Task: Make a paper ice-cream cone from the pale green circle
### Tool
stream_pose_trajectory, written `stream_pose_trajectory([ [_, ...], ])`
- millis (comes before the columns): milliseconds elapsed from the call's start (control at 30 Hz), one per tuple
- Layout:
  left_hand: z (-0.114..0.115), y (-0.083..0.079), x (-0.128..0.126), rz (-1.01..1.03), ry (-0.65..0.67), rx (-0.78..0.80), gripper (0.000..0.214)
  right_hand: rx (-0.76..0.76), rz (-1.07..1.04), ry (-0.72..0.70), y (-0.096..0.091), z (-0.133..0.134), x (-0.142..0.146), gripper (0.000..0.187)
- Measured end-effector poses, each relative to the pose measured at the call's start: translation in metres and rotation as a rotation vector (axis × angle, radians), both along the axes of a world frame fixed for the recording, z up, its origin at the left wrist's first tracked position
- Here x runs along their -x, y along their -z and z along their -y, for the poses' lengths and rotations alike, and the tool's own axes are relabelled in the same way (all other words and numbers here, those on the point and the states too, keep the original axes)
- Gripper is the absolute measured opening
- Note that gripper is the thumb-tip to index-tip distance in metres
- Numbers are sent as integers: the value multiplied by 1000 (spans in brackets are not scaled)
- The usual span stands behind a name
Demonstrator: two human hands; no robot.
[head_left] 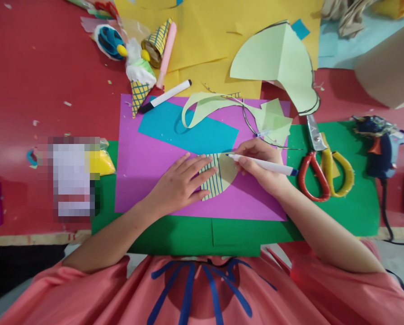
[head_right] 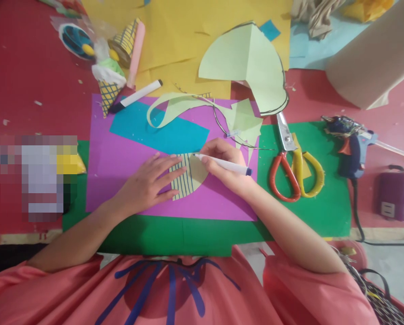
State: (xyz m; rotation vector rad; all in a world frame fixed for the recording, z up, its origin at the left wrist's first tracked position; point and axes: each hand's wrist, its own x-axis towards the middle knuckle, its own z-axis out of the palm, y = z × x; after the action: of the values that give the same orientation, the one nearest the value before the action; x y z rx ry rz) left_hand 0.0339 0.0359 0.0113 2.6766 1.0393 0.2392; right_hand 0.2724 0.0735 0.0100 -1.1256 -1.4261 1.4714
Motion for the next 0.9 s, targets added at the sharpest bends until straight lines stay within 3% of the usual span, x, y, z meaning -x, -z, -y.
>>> stream_pose_trajectory([
  [333,2,-1,-4,-29,100,36,48,-82,309,20,0,-1,3,21],
  [900,2,-2,-4,-27,103,57,49,-106,390,6,5,-3,4,21],
])
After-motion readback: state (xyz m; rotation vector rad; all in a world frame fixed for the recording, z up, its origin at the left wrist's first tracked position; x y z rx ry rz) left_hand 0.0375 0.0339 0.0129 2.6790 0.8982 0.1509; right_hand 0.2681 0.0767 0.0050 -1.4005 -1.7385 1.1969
